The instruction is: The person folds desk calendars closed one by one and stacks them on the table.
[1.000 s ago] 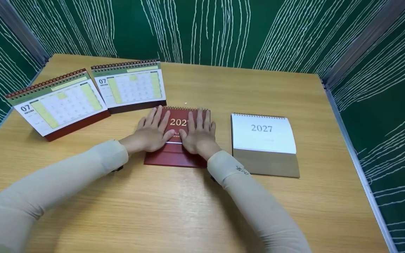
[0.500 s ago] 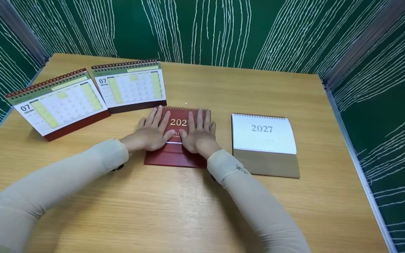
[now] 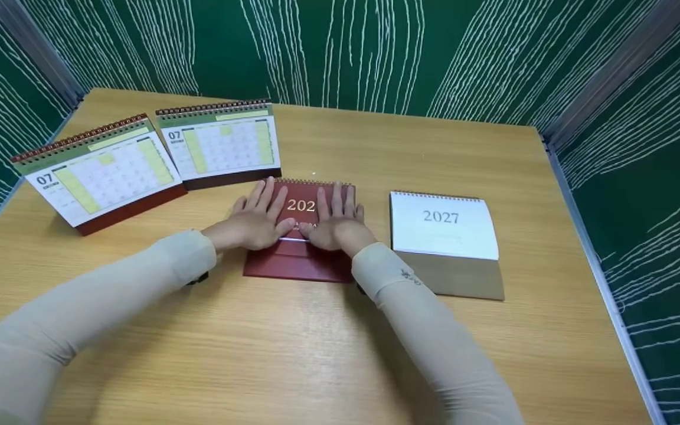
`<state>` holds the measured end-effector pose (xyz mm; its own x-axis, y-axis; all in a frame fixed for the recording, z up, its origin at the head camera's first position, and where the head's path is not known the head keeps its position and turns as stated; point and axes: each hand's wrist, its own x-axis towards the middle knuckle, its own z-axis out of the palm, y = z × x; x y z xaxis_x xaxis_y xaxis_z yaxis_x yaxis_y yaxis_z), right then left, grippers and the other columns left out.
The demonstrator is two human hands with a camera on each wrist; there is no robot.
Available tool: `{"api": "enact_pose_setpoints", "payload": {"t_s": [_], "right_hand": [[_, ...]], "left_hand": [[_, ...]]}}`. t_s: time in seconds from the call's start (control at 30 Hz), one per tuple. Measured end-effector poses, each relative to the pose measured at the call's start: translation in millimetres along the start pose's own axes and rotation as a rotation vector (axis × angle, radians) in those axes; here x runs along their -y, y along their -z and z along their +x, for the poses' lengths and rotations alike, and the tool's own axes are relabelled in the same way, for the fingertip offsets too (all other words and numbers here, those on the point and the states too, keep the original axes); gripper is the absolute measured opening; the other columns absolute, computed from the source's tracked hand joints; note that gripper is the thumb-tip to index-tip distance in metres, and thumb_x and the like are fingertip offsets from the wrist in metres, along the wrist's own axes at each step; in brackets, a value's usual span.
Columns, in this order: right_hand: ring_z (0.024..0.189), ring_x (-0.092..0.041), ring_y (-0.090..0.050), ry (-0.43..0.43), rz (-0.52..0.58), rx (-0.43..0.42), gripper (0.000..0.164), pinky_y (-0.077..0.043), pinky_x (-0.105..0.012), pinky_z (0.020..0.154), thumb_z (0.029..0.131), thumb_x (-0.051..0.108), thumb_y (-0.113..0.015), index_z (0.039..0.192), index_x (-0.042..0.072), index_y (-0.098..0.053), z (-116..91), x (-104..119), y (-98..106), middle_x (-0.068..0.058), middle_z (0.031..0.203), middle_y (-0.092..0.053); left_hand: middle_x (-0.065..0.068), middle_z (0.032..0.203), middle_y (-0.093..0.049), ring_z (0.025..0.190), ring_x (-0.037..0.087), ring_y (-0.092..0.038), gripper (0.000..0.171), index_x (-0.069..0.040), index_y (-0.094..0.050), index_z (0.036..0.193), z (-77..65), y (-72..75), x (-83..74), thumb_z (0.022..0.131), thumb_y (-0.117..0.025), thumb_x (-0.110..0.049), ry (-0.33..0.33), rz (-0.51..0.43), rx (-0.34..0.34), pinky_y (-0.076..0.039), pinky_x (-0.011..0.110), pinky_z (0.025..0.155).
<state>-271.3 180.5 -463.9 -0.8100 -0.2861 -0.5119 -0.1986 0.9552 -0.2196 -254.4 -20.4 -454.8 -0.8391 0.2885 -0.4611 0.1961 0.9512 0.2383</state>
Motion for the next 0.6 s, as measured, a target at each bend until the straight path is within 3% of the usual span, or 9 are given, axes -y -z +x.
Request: {"api": "enact_pose_setpoints", "payload": {"t_s": [0.23, 0.47, 0.6], "right_hand": [[0.149, -0.040, 0.043, 0.040, 0.032, 0.064, 0.096, 0.010, -0.066, 0.127, 0.108, 0.062, -0.039, 0.165, 0.018, 0.024, 4, -10, 5, -0.017, 0.164, 0.044], [0.149, -0.032, 0.045, 0.095, 0.148, 0.133, 0.100, 0.014, -0.060, 0.128, 0.104, 0.053, -0.052, 0.167, 0.022, 0.021, -11, -17, 19, -0.010, 0.164, 0.046], [0.153, -0.030, 0.040, 0.137, 0.248, 0.158, 0.092, 0.014, -0.066, 0.125, 0.104, 0.051, -0.051, 0.170, 0.026, 0.009, -27, -23, 32, -0.006, 0.169, 0.039]], "left_hand": [[0.013, 0.174, 0.028, 0.161, 0.030, 0.024, 0.081, -0.015, 0.010, 0.170, -20.6, 13.1, -2.9, 0.112, -0.026, -0.058, -0.041, 0.005, -0.022, 0.004, 0.056, 0.131], [0.010, 0.174, 0.027, 0.161, 0.028, 0.023, 0.088, -0.019, 0.010, 0.170, -8.3, 22.5, 8.5, 0.109, -0.036, -0.063, -0.072, 0.001, 0.052, 0.004, 0.057, 0.131], [0.009, 0.177, 0.018, 0.163, 0.025, 0.016, 0.086, -0.018, 0.000, 0.172, -8.6, 32.4, 19.6, 0.108, -0.044, -0.058, -0.140, -0.047, 0.065, 0.000, 0.058, 0.130]]}}
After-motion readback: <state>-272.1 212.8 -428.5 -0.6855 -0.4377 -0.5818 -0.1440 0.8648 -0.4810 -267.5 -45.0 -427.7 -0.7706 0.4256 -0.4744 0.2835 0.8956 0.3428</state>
